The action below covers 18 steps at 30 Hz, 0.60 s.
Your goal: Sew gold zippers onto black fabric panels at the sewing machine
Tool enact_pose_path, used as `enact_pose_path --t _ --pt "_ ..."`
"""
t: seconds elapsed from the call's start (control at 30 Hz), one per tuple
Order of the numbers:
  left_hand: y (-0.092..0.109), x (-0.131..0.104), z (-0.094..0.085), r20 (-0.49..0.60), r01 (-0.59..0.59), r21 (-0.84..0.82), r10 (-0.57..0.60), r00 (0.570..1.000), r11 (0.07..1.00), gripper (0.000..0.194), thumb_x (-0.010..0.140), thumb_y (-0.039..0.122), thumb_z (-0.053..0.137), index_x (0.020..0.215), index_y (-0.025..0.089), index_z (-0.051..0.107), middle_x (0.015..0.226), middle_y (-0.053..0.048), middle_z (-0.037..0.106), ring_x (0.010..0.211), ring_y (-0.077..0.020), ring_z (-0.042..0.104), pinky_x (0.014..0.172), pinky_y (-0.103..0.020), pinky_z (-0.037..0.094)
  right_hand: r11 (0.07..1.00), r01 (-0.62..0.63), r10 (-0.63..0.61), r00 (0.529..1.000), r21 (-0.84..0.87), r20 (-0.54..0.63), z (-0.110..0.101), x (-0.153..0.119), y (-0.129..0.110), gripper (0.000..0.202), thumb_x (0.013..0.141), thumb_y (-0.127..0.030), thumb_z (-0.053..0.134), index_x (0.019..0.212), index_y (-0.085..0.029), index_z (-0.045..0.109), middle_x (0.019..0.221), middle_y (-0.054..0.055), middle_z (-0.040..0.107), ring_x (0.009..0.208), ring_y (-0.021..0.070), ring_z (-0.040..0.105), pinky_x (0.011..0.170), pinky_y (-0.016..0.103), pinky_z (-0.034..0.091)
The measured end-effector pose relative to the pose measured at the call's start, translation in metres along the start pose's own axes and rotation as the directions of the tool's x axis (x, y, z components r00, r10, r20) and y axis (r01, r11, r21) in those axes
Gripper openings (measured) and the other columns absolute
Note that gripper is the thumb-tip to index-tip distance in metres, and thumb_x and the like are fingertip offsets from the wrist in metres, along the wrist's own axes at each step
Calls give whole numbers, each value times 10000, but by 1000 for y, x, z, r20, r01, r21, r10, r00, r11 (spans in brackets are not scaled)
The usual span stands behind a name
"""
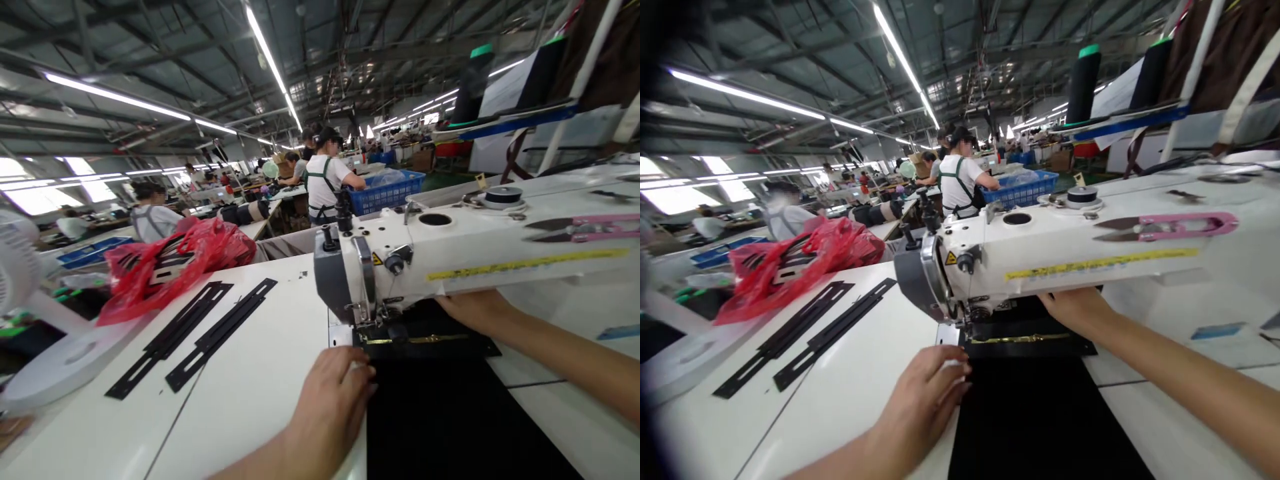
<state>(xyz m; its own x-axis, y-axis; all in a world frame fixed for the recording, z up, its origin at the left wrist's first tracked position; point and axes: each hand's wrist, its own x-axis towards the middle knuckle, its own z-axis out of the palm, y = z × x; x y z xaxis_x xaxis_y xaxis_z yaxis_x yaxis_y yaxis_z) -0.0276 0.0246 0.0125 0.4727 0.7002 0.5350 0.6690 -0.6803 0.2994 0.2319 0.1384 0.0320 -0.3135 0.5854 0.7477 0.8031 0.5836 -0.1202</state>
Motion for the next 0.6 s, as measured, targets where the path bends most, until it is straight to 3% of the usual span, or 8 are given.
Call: enact_pose_path --t 0.07,0.17,0.27,0.33,0.43,0.6 --pt "-17 0 -4 3 5 70 -5 1000 998 168 886 169 489 1021 169 590 1044 -92 634 981 -220 595 874 -398 491 997 76 -77 992 23 96 -17 -18 -29 330 928 -321 382 796 -186 652 796 76 649 739 186 595 690 338 457" --pt "-34 6 0 67 -97 69 92 993 993 139 895 166 485 953 162 611 994 -71 671 949 -193 624 919 -379 461 982 160 -178 962 98 207 -31 -43 -81 337 917 -235 374 663 -212 595 676 33 603 638 169 558 640 332 455" --pt "-38 15 3 88 0 81 -8 996 997 151 888 149 486 854 163 633 827 -41 687 781 -161 651 825 -320 493 977 164 -195 944 135 267 -20 -54 -114 260 887 -163 380 849 -188 636 755 49 629 678 177 588 664 337 481" --pt "-37 20 1 64 86 102 -93 994 991 172 887 157 485 823 168 643 736 -28 675 708 -166 645 736 -304 506 986 134 -158 941 99 298 -5 -53 -119 245 863 -155 422 1015 -137 614 858 86 656 757 207 620 696 357 500" --pt "-36 23 -3 40 135 108 -140 989 985 196 892 169 472 819 175 653 695 -19 665 683 -175 640 657 -281 498 991 113 -132 932 75 338 15 -47 -114 264 844 -173 480 1078 -109 587 885 97 673 777 227 641 701 363 510" --pt "-37 13 4 64 55 75 -60 996 996 140 875 161 523 811 193 643 760 0 658 739 -149 630 763 -283 471 986 134 -161 926 102 340 19 -50 -114 214 857 -151 452 987 -167 621 842 51 676 695 185 633 655 317 498"
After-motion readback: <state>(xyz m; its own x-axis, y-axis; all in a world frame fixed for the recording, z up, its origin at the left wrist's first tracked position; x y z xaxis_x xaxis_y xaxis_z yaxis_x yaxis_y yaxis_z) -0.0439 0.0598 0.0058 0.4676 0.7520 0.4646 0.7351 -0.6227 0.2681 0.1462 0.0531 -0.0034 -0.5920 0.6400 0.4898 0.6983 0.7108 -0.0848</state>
